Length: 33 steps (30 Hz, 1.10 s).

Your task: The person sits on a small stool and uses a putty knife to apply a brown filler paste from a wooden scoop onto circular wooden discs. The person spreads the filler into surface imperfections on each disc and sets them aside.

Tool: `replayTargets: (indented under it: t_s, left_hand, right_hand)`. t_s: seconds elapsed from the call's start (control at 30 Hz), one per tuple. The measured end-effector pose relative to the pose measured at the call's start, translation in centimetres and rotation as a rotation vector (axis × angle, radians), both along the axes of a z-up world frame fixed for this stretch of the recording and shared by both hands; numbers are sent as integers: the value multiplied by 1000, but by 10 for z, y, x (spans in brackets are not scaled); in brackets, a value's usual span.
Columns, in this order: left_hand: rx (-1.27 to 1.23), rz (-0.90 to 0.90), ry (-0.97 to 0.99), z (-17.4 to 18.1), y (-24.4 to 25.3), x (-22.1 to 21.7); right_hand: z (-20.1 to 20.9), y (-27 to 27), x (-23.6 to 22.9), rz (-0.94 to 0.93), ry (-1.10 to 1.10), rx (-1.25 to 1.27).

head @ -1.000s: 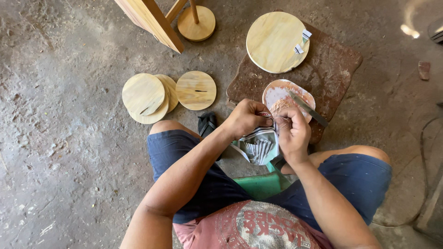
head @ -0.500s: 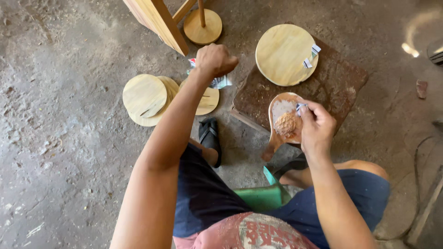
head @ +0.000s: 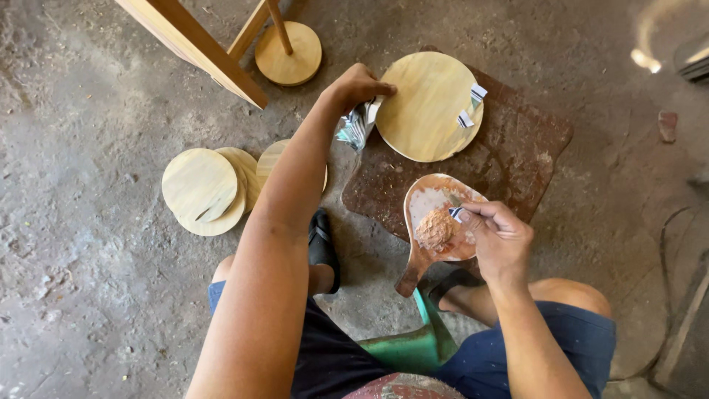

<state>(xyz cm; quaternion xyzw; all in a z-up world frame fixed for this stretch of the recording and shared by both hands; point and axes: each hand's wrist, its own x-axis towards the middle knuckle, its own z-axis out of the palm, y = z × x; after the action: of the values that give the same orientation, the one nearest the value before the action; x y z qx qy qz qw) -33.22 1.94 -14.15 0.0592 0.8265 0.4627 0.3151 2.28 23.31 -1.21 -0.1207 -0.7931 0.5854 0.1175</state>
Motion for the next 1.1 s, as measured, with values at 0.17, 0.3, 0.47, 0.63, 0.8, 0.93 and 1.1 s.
replayTargets:
  t_s: [0.17, 0.3, 0.47, 0.63, 0.8, 0.93, 1.1]
  left_hand:
    - [402, -116, 71, 34, 6, 33]
    - [495, 364, -212, 94, 9, 127]
    - [790, 642, -276, 170, -14, 254]
    - [1035, 769, -252, 208, -33, 318]
    - [1082, 768, -196, 210, -47, 351]
    - [1167, 790, -226, 209, -57, 352]
    - [1284, 797, -256, 203, -65, 351]
  right_hand:
    - [25, 4, 3, -51, 22, -72]
    - [52, 2, 20, -7, 201, -146]
    - [90, -17, 48, 82, 364, 71]
    - [122, -46, 68, 170, 572, 409]
    - [131, -76, 79, 231, 526, 443]
    - [133, -95, 79, 198, 489, 433]
    - [130, -114, 74, 189, 485, 499]
